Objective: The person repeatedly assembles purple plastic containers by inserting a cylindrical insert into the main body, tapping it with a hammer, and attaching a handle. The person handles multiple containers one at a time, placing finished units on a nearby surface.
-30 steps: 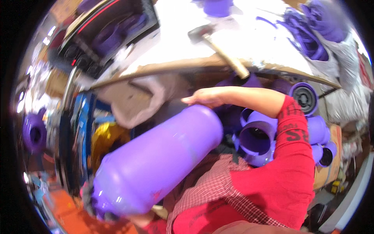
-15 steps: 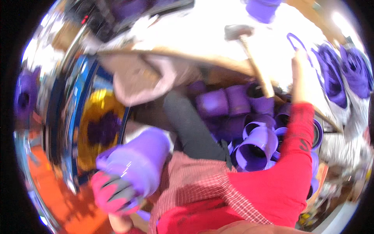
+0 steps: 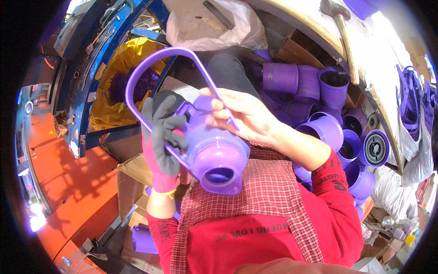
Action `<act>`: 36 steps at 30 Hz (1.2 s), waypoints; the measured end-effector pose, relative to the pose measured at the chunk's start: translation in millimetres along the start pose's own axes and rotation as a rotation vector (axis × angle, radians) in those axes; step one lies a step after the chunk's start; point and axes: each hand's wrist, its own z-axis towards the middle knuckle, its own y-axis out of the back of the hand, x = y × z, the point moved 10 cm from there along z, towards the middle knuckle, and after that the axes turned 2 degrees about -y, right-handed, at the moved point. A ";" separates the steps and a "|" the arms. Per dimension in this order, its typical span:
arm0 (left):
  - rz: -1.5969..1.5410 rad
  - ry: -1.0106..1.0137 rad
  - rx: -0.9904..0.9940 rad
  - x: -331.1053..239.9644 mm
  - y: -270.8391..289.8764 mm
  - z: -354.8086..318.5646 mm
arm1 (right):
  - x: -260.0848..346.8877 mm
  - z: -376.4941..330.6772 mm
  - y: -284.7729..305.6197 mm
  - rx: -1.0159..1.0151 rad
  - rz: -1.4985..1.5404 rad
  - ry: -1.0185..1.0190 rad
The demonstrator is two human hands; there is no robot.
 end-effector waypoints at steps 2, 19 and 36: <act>0.126 -0.056 0.039 -5.5 -0.3 -3.9 | 6.0 14.7 7.2 0.031 -0.518 0.097; -0.733 0.311 -0.522 84.6 18.0 -107.2 | -9.5 51.4 27.2 -0.068 -0.678 -0.040; -0.895 0.409 -0.614 106.1 -5.6 -105.8 | 12.5 43.8 46.1 -0.021 -0.910 0.064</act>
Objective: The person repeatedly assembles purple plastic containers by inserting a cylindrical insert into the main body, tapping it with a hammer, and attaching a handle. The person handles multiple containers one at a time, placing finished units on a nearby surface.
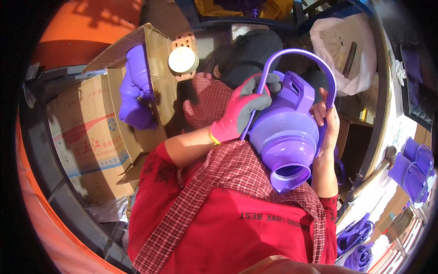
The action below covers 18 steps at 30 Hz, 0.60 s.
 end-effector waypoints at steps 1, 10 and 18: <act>-0.026 -0.021 -0.017 0.0 -0.7 -1.6 | -1.5 -1.6 4.6 -0.037 0.015 -0.006; -0.144 -0.305 0.122 -19.0 -29.3 -3.2 | 40.3 -11.6 13.3 -0.130 -0.436 0.308; 0.129 -0.359 0.016 -10.0 -9.3 1.6 | 74.9 -18.2 -20.6 -0.310 -0.523 0.482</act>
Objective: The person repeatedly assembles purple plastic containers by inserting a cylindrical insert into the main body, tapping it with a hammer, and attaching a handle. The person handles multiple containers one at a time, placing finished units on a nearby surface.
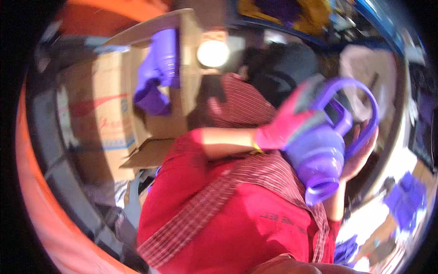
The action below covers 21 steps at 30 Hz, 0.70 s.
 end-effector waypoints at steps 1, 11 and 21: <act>-0.238 0.035 0.024 2.1 -5.2 4.3 | 31.4 -6.2 7.6 -0.094 -0.274 0.221; 0.509 -0.329 0.277 -48.0 -28.6 23.4 | 68.9 -63.0 -55.1 0.845 -0.300 0.370; 0.546 -0.381 -0.860 -93.3 402.5 -113.0 | -29.1 47.6 -105.0 0.743 -0.490 0.044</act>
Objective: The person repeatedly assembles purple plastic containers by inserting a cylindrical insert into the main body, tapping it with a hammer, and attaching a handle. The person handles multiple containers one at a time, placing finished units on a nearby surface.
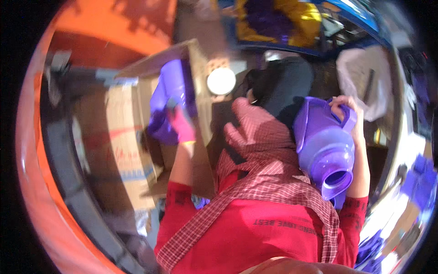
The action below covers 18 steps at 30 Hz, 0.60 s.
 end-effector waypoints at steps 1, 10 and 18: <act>-0.276 0.261 -0.068 48.7 30.5 8.6 | -2.2 -14.3 36.1 -0.279 -0.012 0.001; 0.497 0.268 0.454 148.5 -43.3 49.1 | 82.3 -401.4 295.8 -1.593 0.050 0.371; 0.658 -0.168 0.758 62.3 -149.9 40.4 | 31.4 -586.1 277.3 -2.039 -0.301 -0.025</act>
